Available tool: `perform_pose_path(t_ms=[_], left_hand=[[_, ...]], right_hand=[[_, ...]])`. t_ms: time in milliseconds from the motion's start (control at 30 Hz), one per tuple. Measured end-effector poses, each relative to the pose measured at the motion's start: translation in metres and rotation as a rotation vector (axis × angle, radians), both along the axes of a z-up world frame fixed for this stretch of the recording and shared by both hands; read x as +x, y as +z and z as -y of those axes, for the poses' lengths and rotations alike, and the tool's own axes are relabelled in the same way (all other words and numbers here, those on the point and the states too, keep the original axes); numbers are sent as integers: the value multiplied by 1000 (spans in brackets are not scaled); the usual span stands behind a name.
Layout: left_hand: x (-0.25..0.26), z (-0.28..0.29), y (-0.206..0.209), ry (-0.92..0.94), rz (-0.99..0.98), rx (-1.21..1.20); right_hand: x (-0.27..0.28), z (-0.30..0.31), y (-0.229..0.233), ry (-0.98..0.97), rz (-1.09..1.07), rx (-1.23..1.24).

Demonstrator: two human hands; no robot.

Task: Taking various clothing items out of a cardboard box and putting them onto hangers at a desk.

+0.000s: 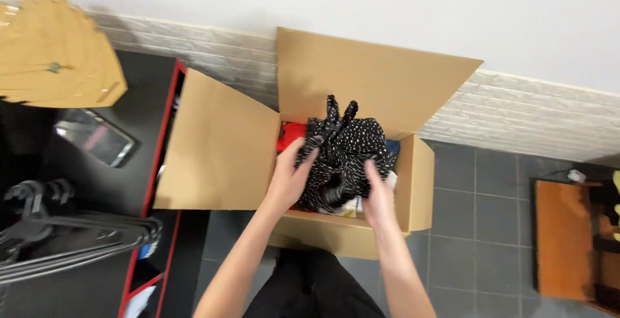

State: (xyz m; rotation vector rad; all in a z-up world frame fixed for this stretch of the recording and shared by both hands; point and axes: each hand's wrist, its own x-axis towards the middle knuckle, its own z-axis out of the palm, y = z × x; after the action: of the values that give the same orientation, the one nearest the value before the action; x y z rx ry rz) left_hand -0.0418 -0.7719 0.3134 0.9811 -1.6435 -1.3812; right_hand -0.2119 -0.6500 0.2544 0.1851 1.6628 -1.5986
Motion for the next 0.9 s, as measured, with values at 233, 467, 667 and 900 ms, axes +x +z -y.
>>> perform_pose_path(t_ms=[233, 467, 667, 900], left_hand=[[99, -35, 27, 241, -15, 171], [143, -74, 59, -66, 655, 53], [140, -99, 106, -21, 244, -47], [187, -134, 110, 212, 261, 15]], right_hand=[[5, -19, 102, -94, 227, -414], [14, -2, 95, 197, 211, -493], [66, 22, 122, 940, -319, -289], [53, 31, 201, 1353, -845, -567]])
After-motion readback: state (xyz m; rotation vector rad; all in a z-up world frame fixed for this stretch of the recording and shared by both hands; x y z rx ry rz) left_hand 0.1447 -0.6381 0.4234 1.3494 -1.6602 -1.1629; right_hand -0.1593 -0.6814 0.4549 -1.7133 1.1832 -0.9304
